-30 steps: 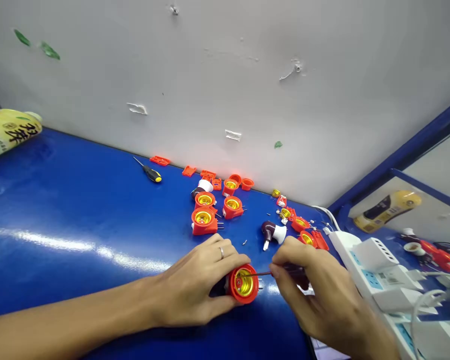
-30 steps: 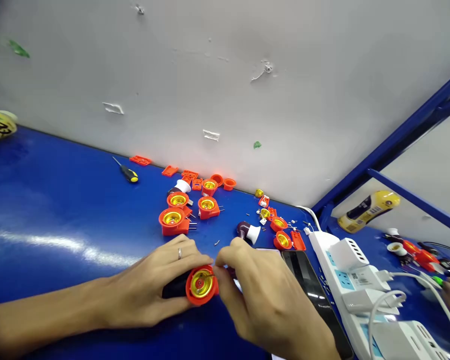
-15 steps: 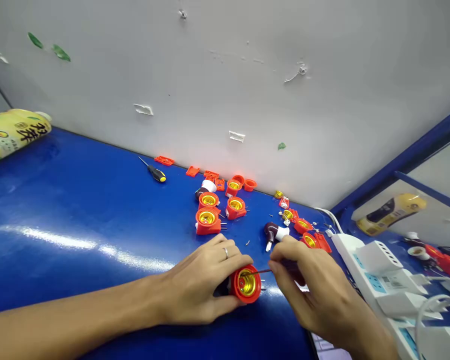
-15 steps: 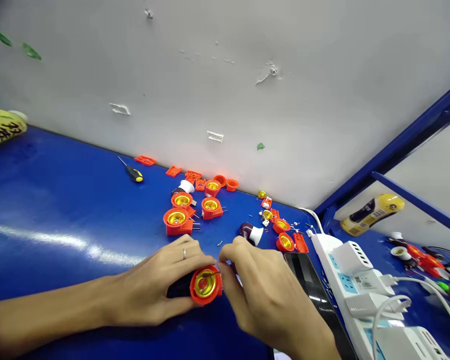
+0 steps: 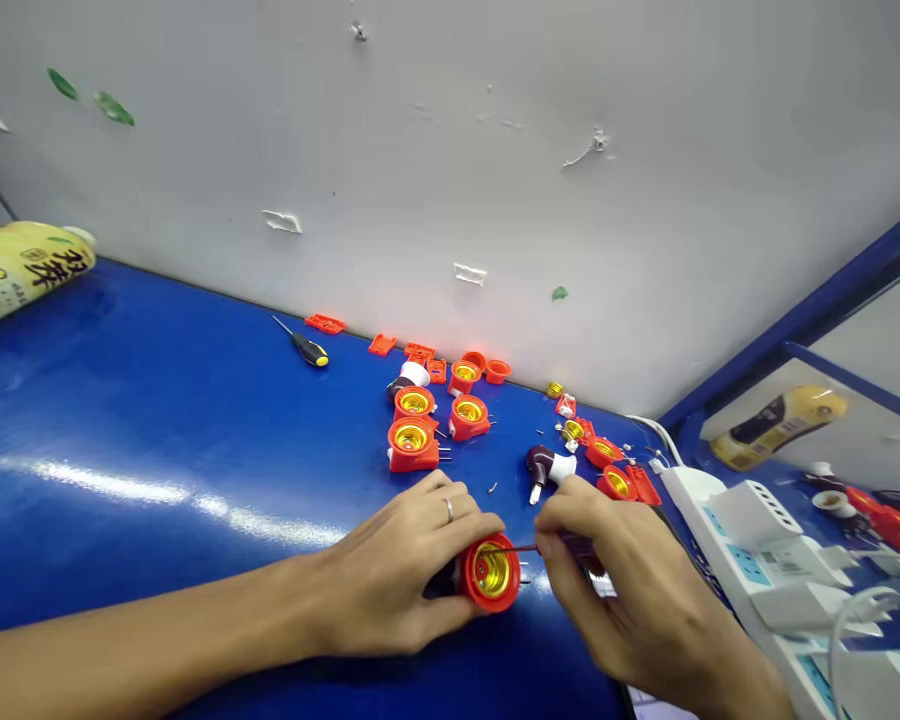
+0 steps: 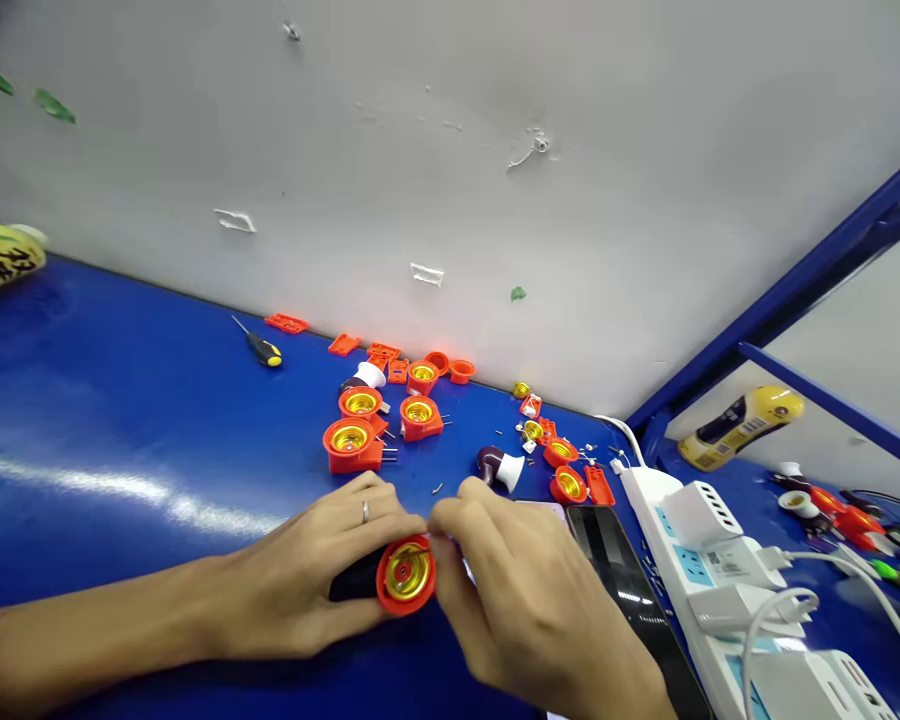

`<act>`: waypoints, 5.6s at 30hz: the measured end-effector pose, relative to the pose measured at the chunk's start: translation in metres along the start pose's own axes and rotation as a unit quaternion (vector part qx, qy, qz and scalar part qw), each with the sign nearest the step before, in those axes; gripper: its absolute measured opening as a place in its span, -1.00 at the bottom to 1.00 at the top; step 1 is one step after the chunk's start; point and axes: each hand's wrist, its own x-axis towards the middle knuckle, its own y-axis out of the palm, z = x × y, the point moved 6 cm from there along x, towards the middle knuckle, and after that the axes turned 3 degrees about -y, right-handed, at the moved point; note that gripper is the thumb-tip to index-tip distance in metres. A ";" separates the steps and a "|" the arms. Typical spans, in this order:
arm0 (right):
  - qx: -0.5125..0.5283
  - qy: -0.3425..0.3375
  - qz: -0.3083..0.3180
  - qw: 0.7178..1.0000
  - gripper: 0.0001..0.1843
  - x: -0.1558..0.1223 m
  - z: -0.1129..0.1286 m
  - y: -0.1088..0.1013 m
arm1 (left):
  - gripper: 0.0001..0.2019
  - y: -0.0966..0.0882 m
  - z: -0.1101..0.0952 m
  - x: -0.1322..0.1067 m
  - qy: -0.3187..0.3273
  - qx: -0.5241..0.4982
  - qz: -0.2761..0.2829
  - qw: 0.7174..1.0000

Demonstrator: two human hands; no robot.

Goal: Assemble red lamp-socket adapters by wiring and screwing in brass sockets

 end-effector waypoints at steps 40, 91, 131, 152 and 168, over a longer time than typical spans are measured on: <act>-0.020 -0.012 -0.080 0.997 -0.79 -0.001 0.001 -0.015 | -0.57 -0.008 -0.001 0.000 0.001 -0.033 -0.055 0.998; -0.207 0.464 0.280 0.815 -0.63 -0.069 -0.222 0.005 | -0.55 -0.008 0.054 -0.009 -0.127 0.126 -0.141 0.974; -0.012 0.262 0.144 0.954 -0.77 -0.023 -0.108 -0.014 | -0.63 -0.020 0.022 0.002 -0.159 -0.042 -0.113 0.980; 0.043 -0.047 0.193 0.979 -0.70 -0.013 -0.006 0.060 | -0.63 -0.021 0.024 0.003 -0.160 -0.076 -0.131 0.975; 0.042 0.032 0.060 0.997 -0.69 -0.003 -0.025 0.004 | -0.63 -0.022 0.025 0.003 -0.155 -0.065 -0.128 0.978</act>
